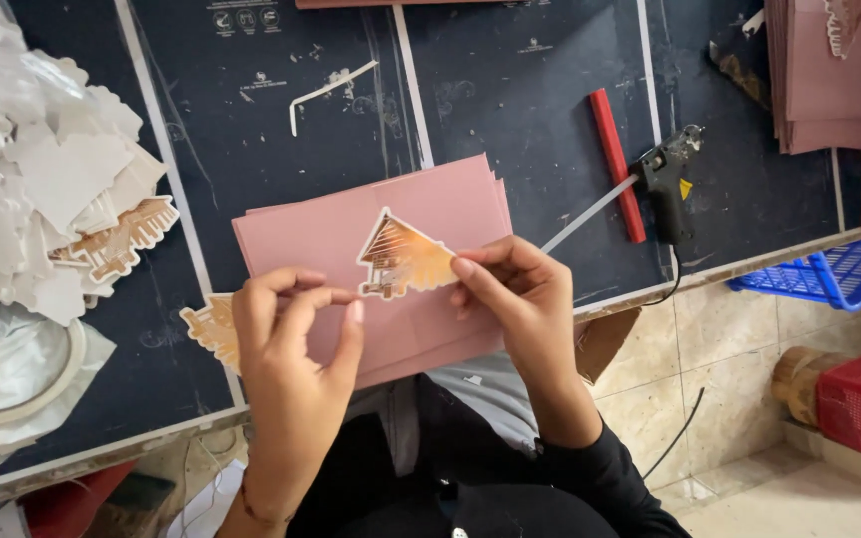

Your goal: Assembling invitation cards by applying hot glue to decorative cutouts and sticking them onto the cards.

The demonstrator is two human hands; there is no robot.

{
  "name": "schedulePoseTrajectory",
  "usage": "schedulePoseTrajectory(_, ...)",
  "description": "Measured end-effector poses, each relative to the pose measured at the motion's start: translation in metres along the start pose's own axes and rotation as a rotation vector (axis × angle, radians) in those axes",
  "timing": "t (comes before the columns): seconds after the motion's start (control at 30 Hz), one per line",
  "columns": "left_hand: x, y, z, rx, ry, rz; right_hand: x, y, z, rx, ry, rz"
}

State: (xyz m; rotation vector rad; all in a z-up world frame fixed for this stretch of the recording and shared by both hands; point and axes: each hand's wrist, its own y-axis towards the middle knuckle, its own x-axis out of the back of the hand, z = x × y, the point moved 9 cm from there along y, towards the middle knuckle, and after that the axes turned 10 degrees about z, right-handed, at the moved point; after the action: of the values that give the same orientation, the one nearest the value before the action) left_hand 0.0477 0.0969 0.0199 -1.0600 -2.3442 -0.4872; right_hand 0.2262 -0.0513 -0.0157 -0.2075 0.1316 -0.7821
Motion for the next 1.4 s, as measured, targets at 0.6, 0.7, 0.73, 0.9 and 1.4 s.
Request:
schedulePoseTrajectory(0.6,-0.001,-0.008,0.007,0.102,0.088,0.004,-0.01,0.0,0.024,0.127,-0.564,0.033)
schedulePoseTrajectory(0.7,-0.002,-0.008,0.011,0.117,0.085,0.0,-0.011,0.0,0.023,0.127,-0.572,0.042)
schedulePoseTrajectory(0.73,-0.003,-0.008,0.011,0.113,0.095,-0.001,-0.011,0.0,0.023,0.13,-0.595,0.037)
schedulePoseTrajectory(0.9,-0.004,-0.008,0.009,0.118,0.11,0.001,-0.012,-0.002,0.022,0.167,-0.63,0.03)
schedulePoseTrajectory(1.4,-0.007,-0.009,0.015,0.144,0.121,0.005,-0.014,-0.002,0.024,0.165,-0.67,0.002)
